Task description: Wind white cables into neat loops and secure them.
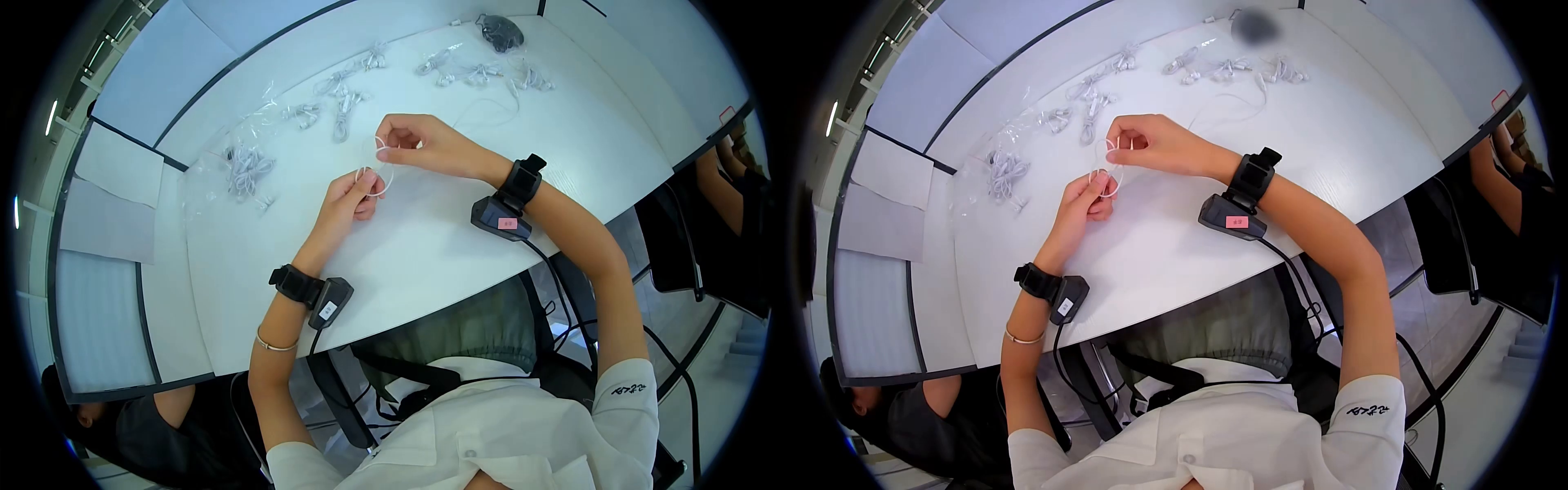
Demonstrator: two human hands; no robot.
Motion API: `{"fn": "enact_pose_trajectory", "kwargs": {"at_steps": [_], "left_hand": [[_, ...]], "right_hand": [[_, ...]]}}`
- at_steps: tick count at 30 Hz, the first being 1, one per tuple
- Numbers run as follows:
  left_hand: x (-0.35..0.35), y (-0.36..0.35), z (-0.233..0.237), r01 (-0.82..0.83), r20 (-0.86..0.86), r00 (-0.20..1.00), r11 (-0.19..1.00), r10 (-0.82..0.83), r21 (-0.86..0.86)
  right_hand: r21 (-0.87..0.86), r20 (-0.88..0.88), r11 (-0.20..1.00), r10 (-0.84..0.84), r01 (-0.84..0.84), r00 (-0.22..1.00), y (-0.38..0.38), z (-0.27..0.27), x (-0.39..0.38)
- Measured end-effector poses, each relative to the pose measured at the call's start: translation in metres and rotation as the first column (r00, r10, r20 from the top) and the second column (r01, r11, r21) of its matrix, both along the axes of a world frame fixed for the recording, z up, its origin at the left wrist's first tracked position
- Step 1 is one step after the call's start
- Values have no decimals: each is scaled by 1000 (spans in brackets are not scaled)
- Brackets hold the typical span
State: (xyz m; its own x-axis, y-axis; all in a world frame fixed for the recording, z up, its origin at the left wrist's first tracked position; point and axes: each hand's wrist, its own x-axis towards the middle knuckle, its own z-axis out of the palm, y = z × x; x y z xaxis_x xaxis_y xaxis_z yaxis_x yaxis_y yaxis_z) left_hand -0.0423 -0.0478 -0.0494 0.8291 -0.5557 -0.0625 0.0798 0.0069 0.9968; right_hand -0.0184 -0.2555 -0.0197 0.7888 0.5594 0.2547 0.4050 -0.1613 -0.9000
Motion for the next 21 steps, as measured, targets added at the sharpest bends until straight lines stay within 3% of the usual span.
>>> {"fn": "enact_pose_trajectory", "kwargs": {"at_steps": [2, 8, 14, 17, 21], "left_hand": [[-1, -4, -1, -36, 5, 999, 999, 36, 3], [1, 0, -2, 17, 45, 999, 997, -21, 73], [-12, -13, 11, -82, 90, 993, 989, 71, 121], [-6, -6, 6, 3, 125, 992, 994, -16, 105], [-4, -3, 7, 13, 46, 999, 998, -16, 66]], "right_hand": [[-74, 41, 993, -89, 92, 995, -1, 3, -1], [158, -101, 987, 8, 8, 995, 5, -5, 0], [68, -147, 997, 53, -43, 988, 3, -14, 4], [92, -177, 996, 37, -21, 984, 2, -9, 3], [167, -216, 986, 47, -11, 975, 3, -6, 2]]}}
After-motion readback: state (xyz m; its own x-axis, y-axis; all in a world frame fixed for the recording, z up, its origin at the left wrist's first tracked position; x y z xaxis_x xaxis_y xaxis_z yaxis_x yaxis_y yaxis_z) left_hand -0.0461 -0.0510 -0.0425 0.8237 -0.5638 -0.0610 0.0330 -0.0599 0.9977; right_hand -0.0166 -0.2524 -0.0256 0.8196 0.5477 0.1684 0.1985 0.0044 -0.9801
